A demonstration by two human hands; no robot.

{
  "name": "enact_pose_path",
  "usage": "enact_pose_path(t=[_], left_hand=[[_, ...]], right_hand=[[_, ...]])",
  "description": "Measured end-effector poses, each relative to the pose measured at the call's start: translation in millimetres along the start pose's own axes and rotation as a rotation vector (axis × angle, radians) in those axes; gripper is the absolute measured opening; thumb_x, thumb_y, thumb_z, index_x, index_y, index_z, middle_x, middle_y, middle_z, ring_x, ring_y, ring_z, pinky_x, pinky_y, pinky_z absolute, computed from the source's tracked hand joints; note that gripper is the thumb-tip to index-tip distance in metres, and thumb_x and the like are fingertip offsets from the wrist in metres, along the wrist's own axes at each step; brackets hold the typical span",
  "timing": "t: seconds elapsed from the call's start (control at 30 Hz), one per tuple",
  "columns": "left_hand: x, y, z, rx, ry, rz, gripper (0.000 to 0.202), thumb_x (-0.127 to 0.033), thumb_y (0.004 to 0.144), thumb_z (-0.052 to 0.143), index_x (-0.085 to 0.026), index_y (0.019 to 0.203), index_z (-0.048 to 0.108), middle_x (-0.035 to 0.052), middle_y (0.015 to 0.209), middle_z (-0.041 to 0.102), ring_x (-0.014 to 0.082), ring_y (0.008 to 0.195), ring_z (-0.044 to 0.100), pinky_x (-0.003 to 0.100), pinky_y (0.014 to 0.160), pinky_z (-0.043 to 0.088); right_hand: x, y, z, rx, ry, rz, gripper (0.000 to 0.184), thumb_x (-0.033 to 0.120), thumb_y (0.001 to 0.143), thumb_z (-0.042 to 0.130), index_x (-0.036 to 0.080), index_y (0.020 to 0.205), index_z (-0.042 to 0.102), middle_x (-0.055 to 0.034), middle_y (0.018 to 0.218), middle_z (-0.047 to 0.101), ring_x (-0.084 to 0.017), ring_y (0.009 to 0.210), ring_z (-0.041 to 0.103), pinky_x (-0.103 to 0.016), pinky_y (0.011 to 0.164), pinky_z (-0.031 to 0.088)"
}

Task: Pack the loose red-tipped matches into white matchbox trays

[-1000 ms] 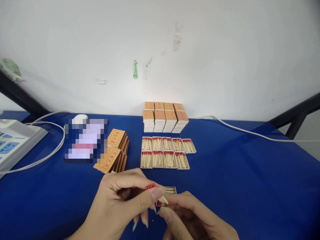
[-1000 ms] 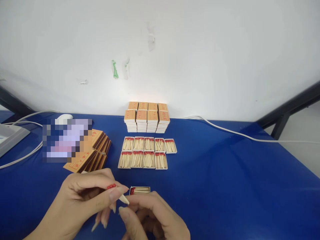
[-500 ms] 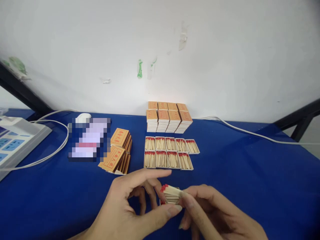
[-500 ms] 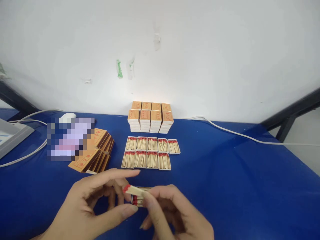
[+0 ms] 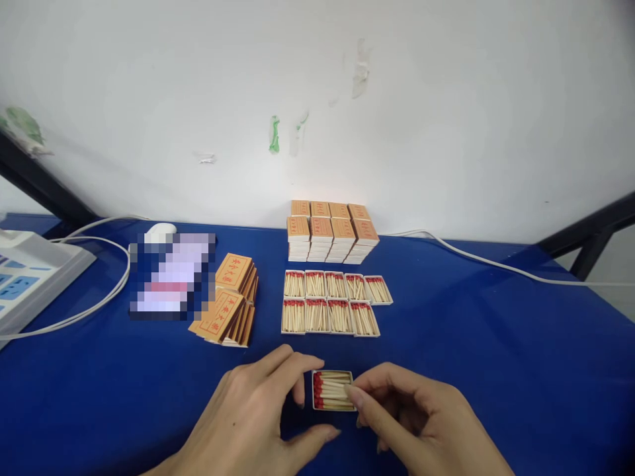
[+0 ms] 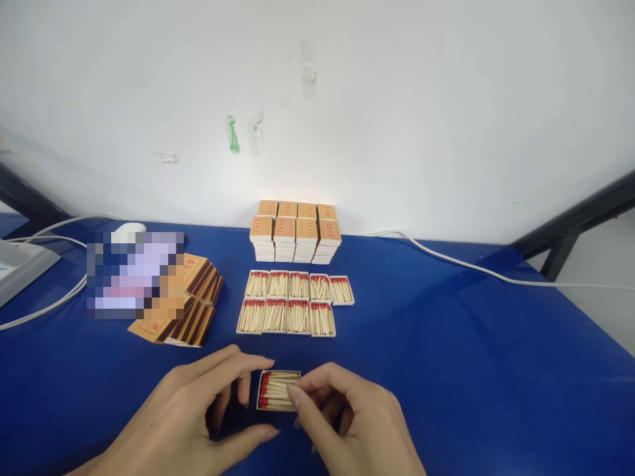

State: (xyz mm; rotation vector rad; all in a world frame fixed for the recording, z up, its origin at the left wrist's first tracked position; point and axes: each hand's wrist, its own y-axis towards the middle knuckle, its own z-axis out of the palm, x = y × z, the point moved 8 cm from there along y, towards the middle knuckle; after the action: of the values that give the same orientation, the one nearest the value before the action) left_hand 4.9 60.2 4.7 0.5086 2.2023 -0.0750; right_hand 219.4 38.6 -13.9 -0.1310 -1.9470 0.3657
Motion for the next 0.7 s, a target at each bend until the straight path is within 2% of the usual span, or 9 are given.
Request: enact_pose_path(t=[0.13,0.27,0.37,0.53,0.7], left_hand=[[0,0,2.8,0.038,-0.007,0.003,0.040,-0.016,0.087,0.102,-0.033,0.121,0.087,-0.0079,0.091,0.074,0.0105,0.056,0.057,0.024,0.056,0.047],[0,1,3.1,0.044,-0.034,0.007,0.030,-0.018,0.094,0.099,-0.033,0.118,0.087,-0.0075,0.090,0.073,0.0107,0.058,0.058,0.024,0.057,0.046],[1,1,3.4,0.044,-0.044,0.018,0.029,-0.019,0.096,0.098,-0.032,0.119,0.088,-0.0074,0.090,0.074,0.0105,0.058,0.059,0.023,0.058,0.047],[0,-1,3.1,0.029,-0.041,0.036,0.029,-0.021,0.096,0.099,-0.033,0.120,0.087,-0.0072,0.090,0.074,0.0108,0.057,0.059,0.023,0.056,0.047],[-1,-1,4.1,0.012,-0.029,0.055,0.030,-0.021,0.097,0.099,-0.033,0.122,0.087,-0.0070,0.090,0.075,0.0111,0.058,0.060,0.023,0.057,0.049]], right_hand=[[-8,3,2,0.022,-0.026,0.005,0.037,0.063,0.107,0.081,0.029,0.098,0.094,-0.0045,0.086,0.088,-0.021,0.076,0.077,-0.027,0.069,0.061],[-7,3,3,0.022,-0.022,0.004,0.033,0.059,0.105,0.084,0.028,0.096,0.095,-0.0044,0.085,0.088,-0.021,0.076,0.077,-0.027,0.069,0.061],[-1,4,2,0.005,-0.023,-0.009,0.033,0.057,0.105,0.084,0.027,0.092,0.094,-0.0039,0.080,0.086,-0.019,0.070,0.073,-0.025,0.064,0.058],[7,7,2,-0.007,0.019,-0.009,0.031,0.053,0.100,0.089,0.026,0.086,0.093,-0.0026,0.072,0.080,-0.017,0.062,0.066,-0.021,0.045,0.047],[4,6,0,-0.004,0.014,0.007,0.025,0.050,0.097,0.093,0.027,0.087,0.090,-0.0017,0.074,0.080,-0.018,0.064,0.069,-0.021,0.047,0.051]])
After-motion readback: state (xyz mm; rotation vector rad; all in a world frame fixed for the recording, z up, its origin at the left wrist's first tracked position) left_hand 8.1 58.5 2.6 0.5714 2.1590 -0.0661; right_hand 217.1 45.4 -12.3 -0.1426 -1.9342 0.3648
